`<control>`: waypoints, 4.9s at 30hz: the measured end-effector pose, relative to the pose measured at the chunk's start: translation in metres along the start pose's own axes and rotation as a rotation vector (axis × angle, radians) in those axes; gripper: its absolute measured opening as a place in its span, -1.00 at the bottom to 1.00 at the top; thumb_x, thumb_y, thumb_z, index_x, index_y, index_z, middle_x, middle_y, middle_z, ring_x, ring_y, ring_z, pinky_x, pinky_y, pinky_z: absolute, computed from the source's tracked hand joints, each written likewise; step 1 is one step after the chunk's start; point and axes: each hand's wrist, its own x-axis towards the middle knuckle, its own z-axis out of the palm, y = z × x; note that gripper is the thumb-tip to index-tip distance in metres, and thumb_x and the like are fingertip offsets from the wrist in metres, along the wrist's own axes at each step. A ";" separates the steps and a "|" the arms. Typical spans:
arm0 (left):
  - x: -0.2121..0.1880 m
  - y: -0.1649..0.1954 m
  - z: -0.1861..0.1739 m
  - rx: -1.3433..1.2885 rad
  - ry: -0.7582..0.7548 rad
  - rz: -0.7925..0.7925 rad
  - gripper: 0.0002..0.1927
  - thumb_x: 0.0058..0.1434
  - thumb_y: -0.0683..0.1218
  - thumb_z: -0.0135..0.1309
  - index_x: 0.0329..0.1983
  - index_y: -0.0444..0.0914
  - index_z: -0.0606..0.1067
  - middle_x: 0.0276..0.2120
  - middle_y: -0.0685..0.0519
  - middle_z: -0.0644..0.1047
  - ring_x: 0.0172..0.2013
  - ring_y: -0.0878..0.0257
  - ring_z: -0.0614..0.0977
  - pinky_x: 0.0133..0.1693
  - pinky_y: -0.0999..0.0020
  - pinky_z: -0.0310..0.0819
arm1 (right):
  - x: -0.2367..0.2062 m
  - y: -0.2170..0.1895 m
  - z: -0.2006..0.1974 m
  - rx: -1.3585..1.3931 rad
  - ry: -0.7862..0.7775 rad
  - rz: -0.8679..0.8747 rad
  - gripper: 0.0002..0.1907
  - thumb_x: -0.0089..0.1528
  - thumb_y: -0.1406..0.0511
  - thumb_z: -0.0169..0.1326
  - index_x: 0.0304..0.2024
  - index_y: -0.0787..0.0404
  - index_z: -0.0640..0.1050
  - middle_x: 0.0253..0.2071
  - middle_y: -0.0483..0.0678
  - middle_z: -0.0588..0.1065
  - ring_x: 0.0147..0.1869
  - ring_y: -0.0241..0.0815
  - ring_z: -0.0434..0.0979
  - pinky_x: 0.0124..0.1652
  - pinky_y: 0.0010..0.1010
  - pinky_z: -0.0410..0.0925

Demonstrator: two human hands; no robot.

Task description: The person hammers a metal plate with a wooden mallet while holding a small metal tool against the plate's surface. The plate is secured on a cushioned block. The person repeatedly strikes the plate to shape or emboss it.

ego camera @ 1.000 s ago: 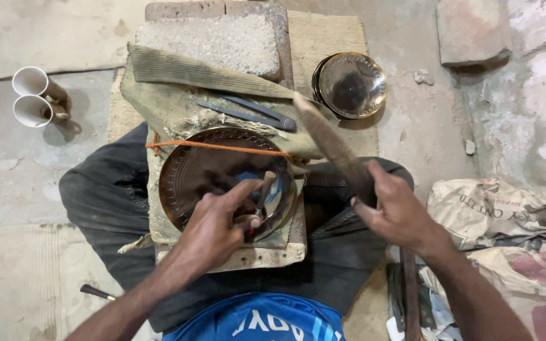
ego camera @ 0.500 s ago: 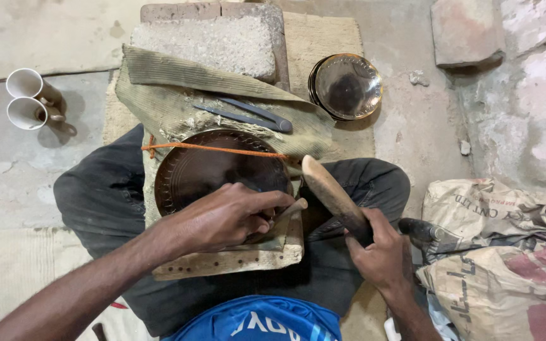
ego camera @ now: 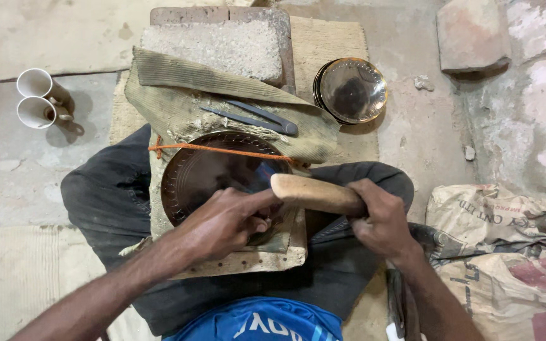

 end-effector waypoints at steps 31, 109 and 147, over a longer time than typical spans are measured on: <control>-0.023 0.001 0.050 -0.289 0.603 -0.555 -0.50 0.14 -0.24 0.21 0.17 -0.25 0.44 -0.28 -0.12 0.72 -0.29 0.13 0.81 -0.28 0.19 0.68 | 0.143 -0.066 -0.052 -0.383 -0.497 -0.135 -0.45 -0.01 0.41 0.08 0.07 0.14 0.49 -0.18 0.02 0.60 -0.33 0.01 0.63 -0.30 -0.07 0.51; 0.002 0.001 0.009 -0.091 0.010 -0.201 -0.50 0.15 -0.20 0.16 0.20 -0.18 0.44 -0.33 -0.22 0.67 -0.36 -0.03 0.74 -0.27 0.07 0.53 | -0.004 -0.024 -0.021 -0.109 0.003 0.183 -0.43 -0.04 0.38 0.13 0.06 0.32 0.44 -0.16 0.22 0.59 -0.20 0.17 0.68 -0.20 -0.16 0.53; -0.019 -0.004 0.049 -0.181 0.582 -0.375 -0.66 0.17 -0.27 0.17 0.02 -0.36 0.42 -0.25 -0.15 0.72 -0.27 0.11 0.79 -0.29 0.16 0.61 | 0.116 -0.038 -0.058 -0.479 -0.409 -0.197 -0.34 -0.12 0.41 0.12 0.10 0.23 0.49 -0.24 0.08 0.61 -0.19 0.04 0.65 -0.16 -0.08 0.51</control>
